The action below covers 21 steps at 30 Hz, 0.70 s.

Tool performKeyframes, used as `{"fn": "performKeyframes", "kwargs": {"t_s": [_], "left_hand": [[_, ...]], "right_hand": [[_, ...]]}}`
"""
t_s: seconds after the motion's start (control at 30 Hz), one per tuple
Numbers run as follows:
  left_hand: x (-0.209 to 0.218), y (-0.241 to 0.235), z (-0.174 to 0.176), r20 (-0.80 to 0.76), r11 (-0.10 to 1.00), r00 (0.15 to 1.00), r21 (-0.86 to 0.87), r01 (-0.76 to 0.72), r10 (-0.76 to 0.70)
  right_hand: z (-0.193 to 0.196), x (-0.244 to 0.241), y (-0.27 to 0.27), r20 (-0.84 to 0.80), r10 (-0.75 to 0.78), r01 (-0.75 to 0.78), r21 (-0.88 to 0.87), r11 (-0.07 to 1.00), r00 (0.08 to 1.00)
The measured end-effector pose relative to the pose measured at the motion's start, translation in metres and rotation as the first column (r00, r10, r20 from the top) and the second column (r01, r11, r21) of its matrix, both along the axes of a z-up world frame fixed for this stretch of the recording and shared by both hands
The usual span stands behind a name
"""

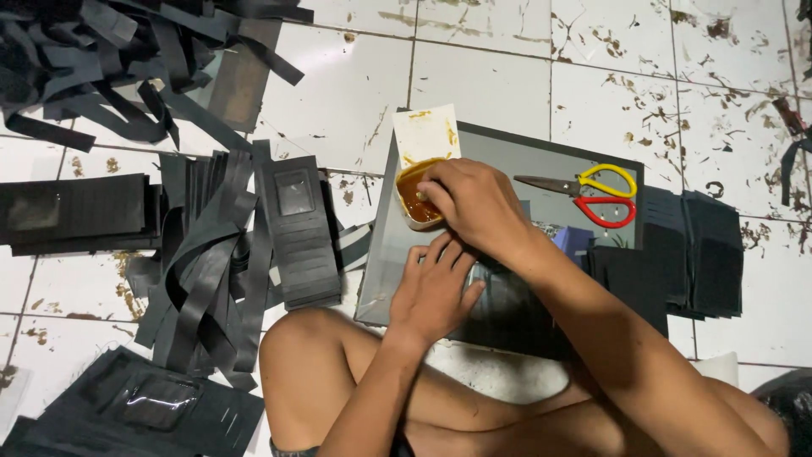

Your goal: The person sits cross-legged on the floor and assembles black leather-like components. They dip a small applicator into a container of glue, spread glue onto a slotted panel, then align a black cover piece over the glued panel and press it down, setting finished pieces aside.

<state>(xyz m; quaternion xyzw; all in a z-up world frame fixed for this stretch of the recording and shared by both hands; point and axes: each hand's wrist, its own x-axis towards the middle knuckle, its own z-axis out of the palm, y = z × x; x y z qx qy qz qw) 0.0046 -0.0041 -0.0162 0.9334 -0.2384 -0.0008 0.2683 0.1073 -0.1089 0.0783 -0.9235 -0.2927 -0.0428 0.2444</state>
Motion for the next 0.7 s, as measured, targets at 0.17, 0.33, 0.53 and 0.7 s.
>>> {"fn": "performKeyframes", "kwargs": {"t_s": [0.17, 0.33, 0.53, 0.7], "left_hand": [[-0.002, -0.002, -0.010, 0.071, 0.998, 0.997, -0.057, -0.020, 0.025], [-0.002, 0.004, 0.006, 0.085, 0.997, 0.996, -0.069, -0.021, 0.027], [-0.003, 0.006, 0.010, 0.051, 0.996, 0.999, -0.087, 0.004, 0.001], [-0.004, 0.006, 0.003, 0.036, 0.997, 0.999, -0.076, 0.015, -0.012]], "right_hand": [[0.012, 0.003, 0.010, -0.125, -0.029, 0.018, -0.091, 0.996, 0.992], [0.019, -0.005, -0.002, -0.321, -0.273, 0.330, 0.137, 0.934, 0.907], [0.019, -0.024, -0.026, -0.166, -0.331, 0.360, 0.199, 0.911, 0.929], [0.014, -0.049, -0.033, -0.270, -0.209, 0.262, 0.175, 0.949, 0.940]]}}
